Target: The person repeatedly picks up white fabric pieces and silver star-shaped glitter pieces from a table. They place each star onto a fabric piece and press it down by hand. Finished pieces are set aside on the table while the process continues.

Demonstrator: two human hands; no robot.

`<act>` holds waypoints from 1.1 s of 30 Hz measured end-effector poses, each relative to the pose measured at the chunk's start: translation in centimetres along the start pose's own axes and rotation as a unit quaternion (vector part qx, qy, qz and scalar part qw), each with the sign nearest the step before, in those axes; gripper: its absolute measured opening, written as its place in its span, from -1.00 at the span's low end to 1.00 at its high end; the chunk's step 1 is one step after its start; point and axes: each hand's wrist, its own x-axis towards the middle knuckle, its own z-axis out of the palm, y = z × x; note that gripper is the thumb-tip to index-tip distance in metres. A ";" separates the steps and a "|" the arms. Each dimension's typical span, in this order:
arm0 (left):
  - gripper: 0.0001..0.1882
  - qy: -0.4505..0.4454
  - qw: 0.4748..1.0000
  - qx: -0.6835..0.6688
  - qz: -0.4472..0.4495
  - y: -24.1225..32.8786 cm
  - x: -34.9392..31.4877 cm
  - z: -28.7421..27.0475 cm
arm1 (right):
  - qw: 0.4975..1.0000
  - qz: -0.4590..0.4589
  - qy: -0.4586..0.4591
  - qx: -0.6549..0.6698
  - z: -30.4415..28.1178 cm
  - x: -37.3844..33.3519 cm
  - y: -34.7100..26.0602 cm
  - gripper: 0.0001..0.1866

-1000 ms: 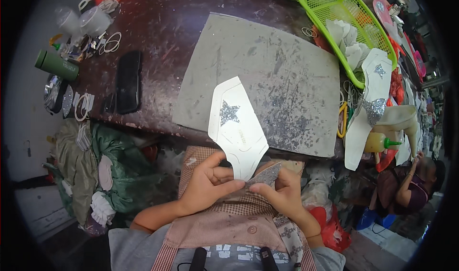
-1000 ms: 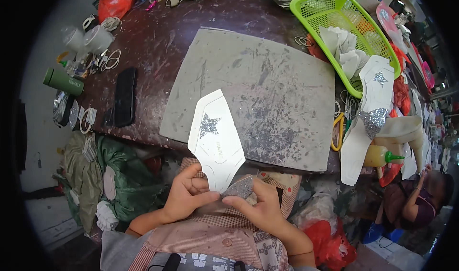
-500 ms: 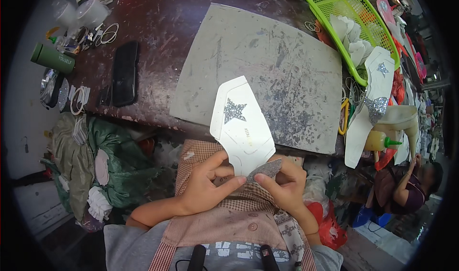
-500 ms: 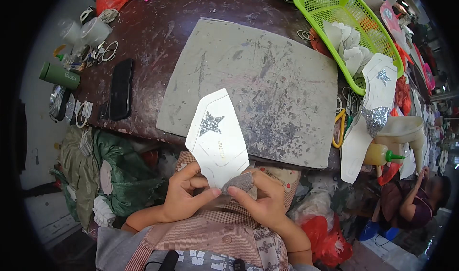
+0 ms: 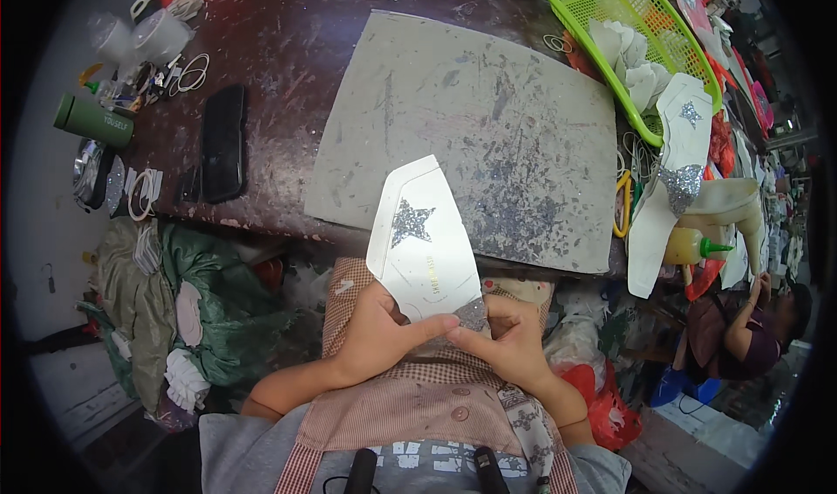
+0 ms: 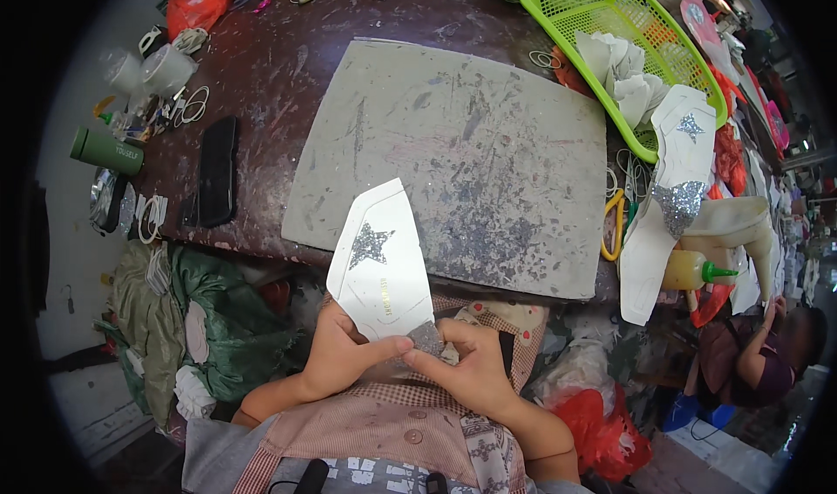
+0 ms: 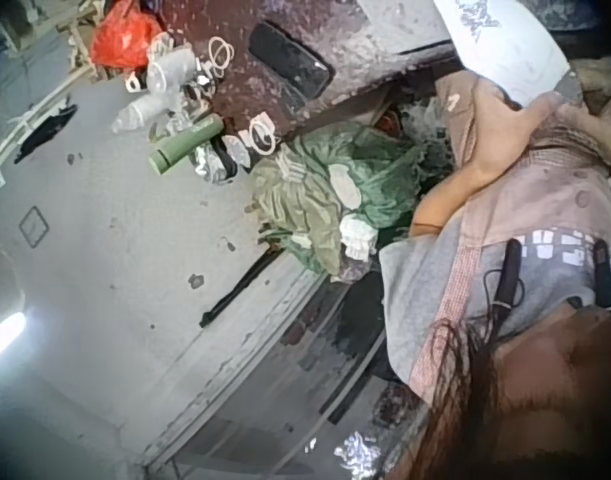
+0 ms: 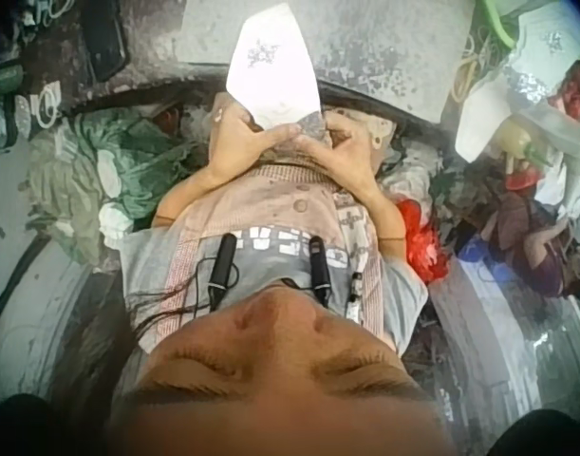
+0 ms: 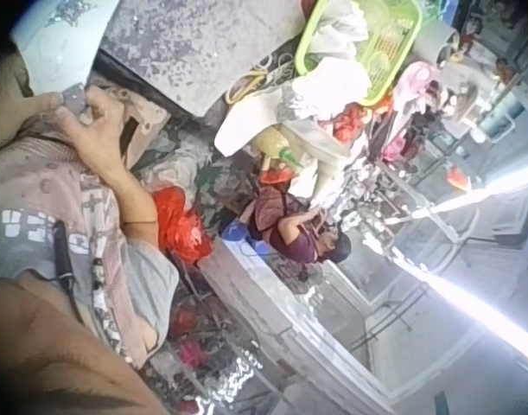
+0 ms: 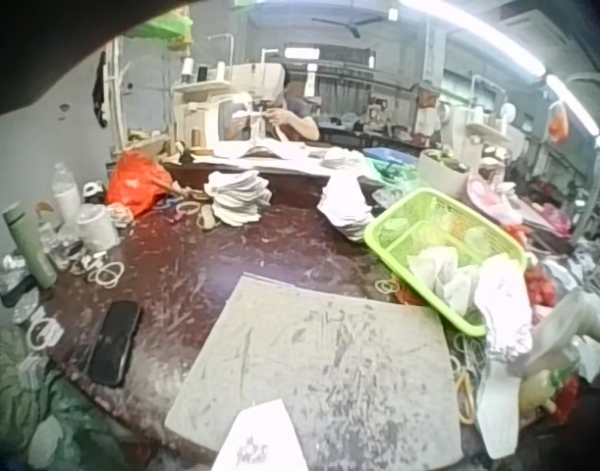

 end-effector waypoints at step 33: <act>-0.68 0.017 0.990 -0.112 0.083 2.0 1.1 3.4 | 0.964 -0.201 0.024 -0.172 -2.2 -2.2 -0.5 -0.71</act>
